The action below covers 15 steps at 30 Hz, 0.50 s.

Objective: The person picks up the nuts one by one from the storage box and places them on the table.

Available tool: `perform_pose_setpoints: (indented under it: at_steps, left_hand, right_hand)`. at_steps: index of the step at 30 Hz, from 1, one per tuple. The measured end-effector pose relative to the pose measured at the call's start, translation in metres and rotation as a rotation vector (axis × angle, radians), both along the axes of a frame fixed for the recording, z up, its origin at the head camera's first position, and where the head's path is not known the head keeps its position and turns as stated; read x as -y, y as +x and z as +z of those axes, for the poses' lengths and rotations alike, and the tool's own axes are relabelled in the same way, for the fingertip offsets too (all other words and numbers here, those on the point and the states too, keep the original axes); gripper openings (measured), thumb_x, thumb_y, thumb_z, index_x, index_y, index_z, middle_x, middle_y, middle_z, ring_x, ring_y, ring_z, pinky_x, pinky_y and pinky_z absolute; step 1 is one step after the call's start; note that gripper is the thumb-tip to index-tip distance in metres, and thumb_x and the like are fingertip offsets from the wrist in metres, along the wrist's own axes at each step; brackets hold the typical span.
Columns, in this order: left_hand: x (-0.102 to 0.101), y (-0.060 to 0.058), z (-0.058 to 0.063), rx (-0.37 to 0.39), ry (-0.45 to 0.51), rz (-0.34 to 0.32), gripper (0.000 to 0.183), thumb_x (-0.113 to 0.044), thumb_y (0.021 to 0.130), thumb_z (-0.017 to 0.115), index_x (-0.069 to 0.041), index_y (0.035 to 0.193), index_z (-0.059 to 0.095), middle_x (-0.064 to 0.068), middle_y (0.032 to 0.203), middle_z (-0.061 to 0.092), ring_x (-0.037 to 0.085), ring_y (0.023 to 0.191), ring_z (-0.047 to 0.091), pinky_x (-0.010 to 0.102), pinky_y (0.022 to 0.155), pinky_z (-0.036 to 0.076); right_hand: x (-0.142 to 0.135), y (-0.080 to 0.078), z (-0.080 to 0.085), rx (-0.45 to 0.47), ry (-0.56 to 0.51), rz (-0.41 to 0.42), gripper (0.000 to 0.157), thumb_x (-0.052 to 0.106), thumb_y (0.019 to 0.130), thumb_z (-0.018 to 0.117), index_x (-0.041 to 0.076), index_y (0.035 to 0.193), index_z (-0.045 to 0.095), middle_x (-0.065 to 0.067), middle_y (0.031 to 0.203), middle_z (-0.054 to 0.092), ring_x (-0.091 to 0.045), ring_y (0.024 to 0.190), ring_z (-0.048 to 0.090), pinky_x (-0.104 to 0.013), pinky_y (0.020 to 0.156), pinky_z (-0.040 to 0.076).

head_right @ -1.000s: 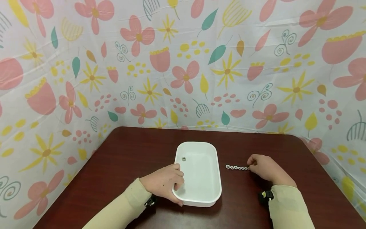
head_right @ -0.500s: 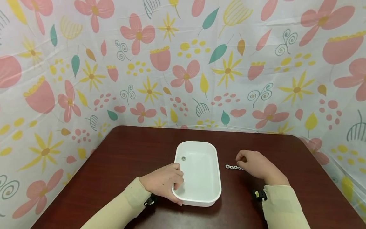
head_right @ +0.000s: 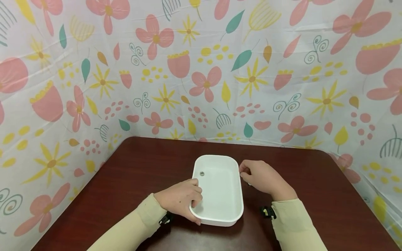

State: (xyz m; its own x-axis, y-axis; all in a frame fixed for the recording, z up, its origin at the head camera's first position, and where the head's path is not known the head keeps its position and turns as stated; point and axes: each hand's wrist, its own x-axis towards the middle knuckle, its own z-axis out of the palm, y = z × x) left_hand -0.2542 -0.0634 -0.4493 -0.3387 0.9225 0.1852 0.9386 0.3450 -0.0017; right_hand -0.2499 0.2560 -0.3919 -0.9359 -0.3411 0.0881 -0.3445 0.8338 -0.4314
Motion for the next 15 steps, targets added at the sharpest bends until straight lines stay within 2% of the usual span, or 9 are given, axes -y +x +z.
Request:
perform_pose_setpoints:
  at_steps: [6, 15]
  left_hand:
    - [-0.001, 0.0, 0.0, 0.002, 0.002, -0.001, 0.06, -0.074, 0.068, 0.078, -0.026, 0.058, 0.043, -0.018, 0.064, 0.038, 0.007, 0.072, 0.031, 0.017, 0.071, 0.03]
    - [-0.001, 0.002, 0.001, -0.013, -0.014, -0.002, 0.059, -0.074, 0.067, 0.077, -0.027, 0.057, 0.043, -0.019, 0.063, 0.038, 0.006, 0.071, 0.031, 0.017, 0.071, 0.03]
  right_hand:
    - [0.03, -0.007, 0.017, 0.015, 0.012, 0.05, 0.007, 0.017, 0.096, 0.066, 0.016, 0.103, 0.067, 0.005, 0.076, 0.059, -0.013, 0.059, 0.054, -0.032, 0.057, 0.048]
    - [0.071, -0.024, 0.023, -0.015, 0.074, 0.144, 0.013, 0.02, 0.095, 0.062, 0.016, 0.105, 0.07, 0.008, 0.082, 0.062, -0.012, 0.068, 0.054, -0.034, 0.065, 0.048]
